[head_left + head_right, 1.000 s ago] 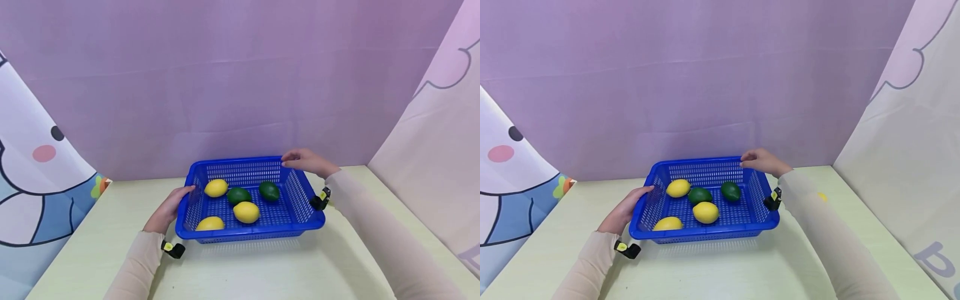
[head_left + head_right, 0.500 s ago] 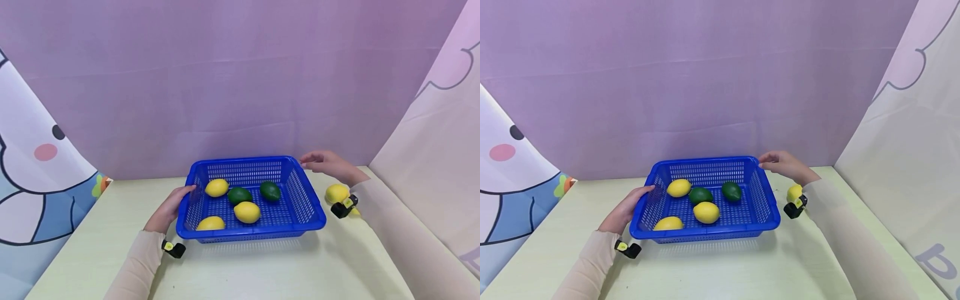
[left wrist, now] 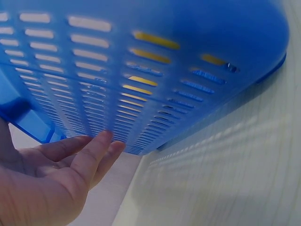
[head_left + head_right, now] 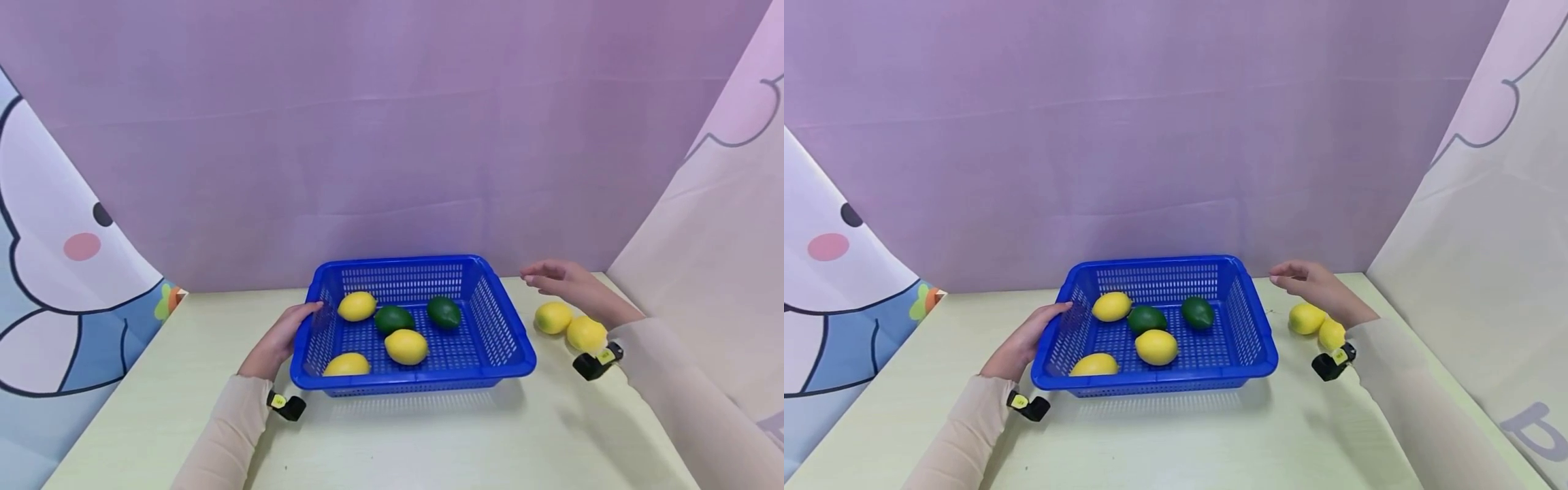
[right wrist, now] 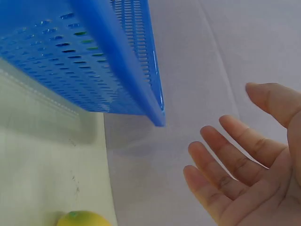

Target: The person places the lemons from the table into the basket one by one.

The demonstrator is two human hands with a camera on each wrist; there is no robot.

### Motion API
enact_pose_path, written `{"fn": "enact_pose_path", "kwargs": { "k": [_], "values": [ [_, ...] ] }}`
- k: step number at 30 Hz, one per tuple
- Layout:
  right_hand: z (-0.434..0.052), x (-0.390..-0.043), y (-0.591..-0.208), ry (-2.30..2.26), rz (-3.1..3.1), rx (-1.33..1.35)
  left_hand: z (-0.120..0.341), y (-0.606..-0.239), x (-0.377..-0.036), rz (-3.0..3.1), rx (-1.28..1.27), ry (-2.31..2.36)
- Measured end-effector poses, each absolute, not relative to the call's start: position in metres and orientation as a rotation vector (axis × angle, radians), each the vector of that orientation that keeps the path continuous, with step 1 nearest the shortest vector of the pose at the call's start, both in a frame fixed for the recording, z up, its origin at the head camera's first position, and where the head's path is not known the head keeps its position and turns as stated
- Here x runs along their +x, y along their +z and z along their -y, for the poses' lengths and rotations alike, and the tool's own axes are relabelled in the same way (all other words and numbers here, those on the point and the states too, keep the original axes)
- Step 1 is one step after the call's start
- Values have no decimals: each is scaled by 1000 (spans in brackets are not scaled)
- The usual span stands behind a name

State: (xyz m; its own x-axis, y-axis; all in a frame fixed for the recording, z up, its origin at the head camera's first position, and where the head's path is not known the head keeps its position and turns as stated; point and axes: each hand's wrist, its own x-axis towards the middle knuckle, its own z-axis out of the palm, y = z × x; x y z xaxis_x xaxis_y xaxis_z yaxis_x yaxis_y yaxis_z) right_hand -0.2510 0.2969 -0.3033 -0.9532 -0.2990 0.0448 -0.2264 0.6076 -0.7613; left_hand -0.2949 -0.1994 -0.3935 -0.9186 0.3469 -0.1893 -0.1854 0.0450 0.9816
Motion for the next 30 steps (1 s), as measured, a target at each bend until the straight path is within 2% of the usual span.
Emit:
{"fn": "enact_pose_path", "kwargs": {
  "k": [8,30],
  "values": [
    [-316,-243,-316,-1280,-2855,-478,200,-393,-294,-1960,154,1948],
    [-350,-225,-349,-1276,-2983,-220,197,-393,-293,-1985,110,1924]
  ]
}}
